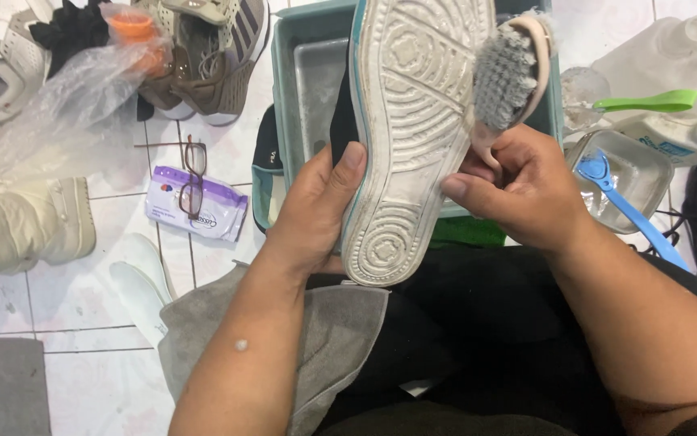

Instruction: Cleaning the sole of a shoe using a brush, soapy water, and a cloth

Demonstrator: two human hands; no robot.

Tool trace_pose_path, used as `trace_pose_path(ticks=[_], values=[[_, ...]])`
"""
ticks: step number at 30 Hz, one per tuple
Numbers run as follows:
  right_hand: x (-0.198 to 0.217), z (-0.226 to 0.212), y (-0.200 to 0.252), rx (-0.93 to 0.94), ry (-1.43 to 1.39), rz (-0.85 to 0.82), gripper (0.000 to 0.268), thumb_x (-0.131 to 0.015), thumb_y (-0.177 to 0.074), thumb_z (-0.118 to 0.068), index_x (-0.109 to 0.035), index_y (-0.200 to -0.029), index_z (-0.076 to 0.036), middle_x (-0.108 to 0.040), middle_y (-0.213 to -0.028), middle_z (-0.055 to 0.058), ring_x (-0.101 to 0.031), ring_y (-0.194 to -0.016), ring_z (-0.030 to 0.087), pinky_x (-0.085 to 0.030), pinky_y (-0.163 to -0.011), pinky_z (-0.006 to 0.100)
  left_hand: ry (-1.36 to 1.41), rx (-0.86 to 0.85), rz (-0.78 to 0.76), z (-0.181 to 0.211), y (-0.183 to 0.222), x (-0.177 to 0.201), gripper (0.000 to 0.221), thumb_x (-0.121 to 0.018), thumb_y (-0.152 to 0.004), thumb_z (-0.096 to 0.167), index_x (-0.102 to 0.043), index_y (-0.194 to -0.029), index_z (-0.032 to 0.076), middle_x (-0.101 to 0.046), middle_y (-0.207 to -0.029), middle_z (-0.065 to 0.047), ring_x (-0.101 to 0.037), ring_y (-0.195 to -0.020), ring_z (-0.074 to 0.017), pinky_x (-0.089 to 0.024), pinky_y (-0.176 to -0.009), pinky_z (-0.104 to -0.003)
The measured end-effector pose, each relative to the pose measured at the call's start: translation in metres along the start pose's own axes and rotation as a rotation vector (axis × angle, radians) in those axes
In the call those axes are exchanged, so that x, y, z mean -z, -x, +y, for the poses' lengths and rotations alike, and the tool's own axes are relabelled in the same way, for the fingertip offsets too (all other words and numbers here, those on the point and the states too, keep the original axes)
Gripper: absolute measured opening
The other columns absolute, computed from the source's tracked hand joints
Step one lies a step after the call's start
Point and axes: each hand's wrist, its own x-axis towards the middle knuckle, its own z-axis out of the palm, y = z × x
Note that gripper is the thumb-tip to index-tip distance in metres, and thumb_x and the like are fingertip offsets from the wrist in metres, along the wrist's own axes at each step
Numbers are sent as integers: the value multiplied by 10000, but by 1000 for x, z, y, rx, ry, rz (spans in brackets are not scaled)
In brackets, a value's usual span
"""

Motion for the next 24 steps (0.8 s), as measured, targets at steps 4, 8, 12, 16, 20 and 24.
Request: trace_pose_path(ticks=[4, 8, 12, 16, 20, 24], values=[[0, 0, -1, 12, -52, 14, 185, -689, -919, -198, -551, -883, -81, -327, -694, -64, -353, -589, 56, -317, -546, 205, 44, 27, -24, -3, -1, -4, 608, -593, -921, 488, -611, -1282, -1, -747, -1025, -162, -725, -789, -229, -596, -617, -363], [-1, 1, -1, -13, -82, 21, 200, -697, -915, -187, -588, -1018, -54, -388, -681, -54, -445, -525, 62, -417, -473, 202, -147, 33, 31, 3, 0, -6, 694, -492, -896, 547, -611, -1348, 35, -723, -1259, -133, -688, -1158, -234, -556, -970, -356], [-8, -4, -2, -79, -17, 52, 386, -675, -893, -284, -316, -814, -165, -485, -786, 25, -523, -569, 106, -474, -307, 217, -242, 86, 129, 5, 2, -11, 720, -453, -847, 612, -674, -1239, 50, -746, -1169, -87, -687, -1116, -186, -542, -944, -322], [-7, 4, -2, -25, 70, 41, 595, -645, -895, -350, -502, -1378, -34, -615, -1296, 68, -602, -1172, 179, -541, -934, 318, -215, -117, -52, 7, 4, -13, 815, -399, -890, 677, -677, -1261, 7, -750, -1211, -159, -712, -1160, -248, -562, -984, -342], [-7, 15, -2, -92, -72, 30, 496, -658, -887, -287, -428, -1215, 5, -617, -973, 145, -566, -429, 201, -483, -245, 275, -258, -62, 46, 2, 2, -7, 775, -430, -836, 689, -667, -1249, 77, -736, -1213, -95, -681, -1156, -205, -513, -1014, -347], [-10, 6, -3, -95, -59, 65, 579, -641, -864, -287, -426, -1304, 21, -638, -1093, 150, -615, -560, 238, -476, -238, 285, -103, -151, -109, 4, 3, -7, 644, -475, -972, 541, -631, -1339, 35, -687, -1333, -114, -624, -1290, -221, -455, -1134, -339]])
